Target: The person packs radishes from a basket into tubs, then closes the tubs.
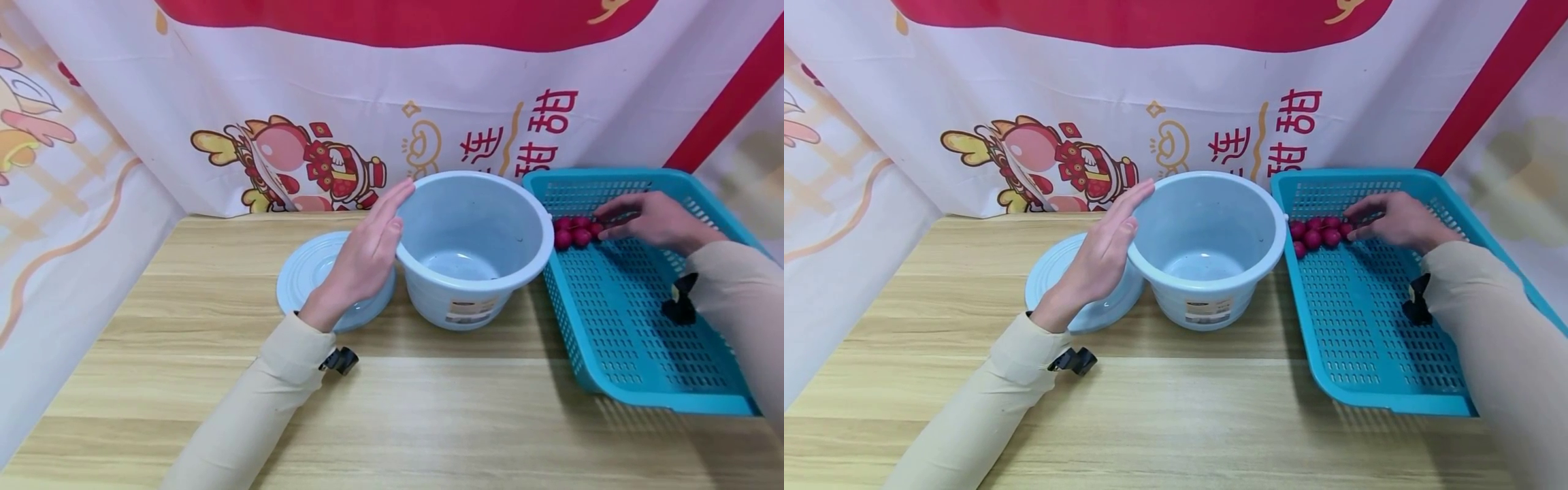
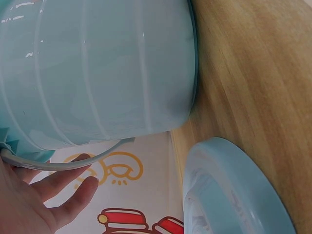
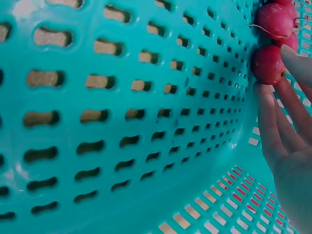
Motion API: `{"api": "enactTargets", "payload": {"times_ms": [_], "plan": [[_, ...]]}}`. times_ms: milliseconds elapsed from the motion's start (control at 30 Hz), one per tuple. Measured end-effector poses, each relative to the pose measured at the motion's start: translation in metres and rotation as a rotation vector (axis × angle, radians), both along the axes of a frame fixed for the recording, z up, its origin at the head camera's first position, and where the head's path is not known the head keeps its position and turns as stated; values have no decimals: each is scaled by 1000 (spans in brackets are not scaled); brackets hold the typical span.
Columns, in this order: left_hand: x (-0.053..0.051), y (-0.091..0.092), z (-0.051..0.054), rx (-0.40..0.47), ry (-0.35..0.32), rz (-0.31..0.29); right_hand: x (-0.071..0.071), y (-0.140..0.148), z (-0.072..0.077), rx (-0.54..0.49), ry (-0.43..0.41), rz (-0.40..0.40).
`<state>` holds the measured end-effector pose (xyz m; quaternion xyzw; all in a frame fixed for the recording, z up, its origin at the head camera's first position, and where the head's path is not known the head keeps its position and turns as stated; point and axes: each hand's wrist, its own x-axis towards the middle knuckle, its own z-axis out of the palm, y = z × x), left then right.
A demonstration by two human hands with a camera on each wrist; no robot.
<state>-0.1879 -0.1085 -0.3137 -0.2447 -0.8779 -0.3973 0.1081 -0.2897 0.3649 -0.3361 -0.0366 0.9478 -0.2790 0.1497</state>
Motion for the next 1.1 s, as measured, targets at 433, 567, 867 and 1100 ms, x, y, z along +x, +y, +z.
{"api": "enactTargets", "payload": {"times_ms": [433, 567, 867, 1100], "plan": [[0, -2, 0, 4, 3, 4, -2, -6, -1, 62, -8, 24], [-1, -2, 0, 6, 2, 3, -1, -7, 1, 83, 16, 29], [-2, -1, -1, 7, 4, -2, 1, -4, 7, 80, 46, 11], [-1, -1, -1, 3, 33, -3, 2, -5, 15, 47, 81, -17]]}}
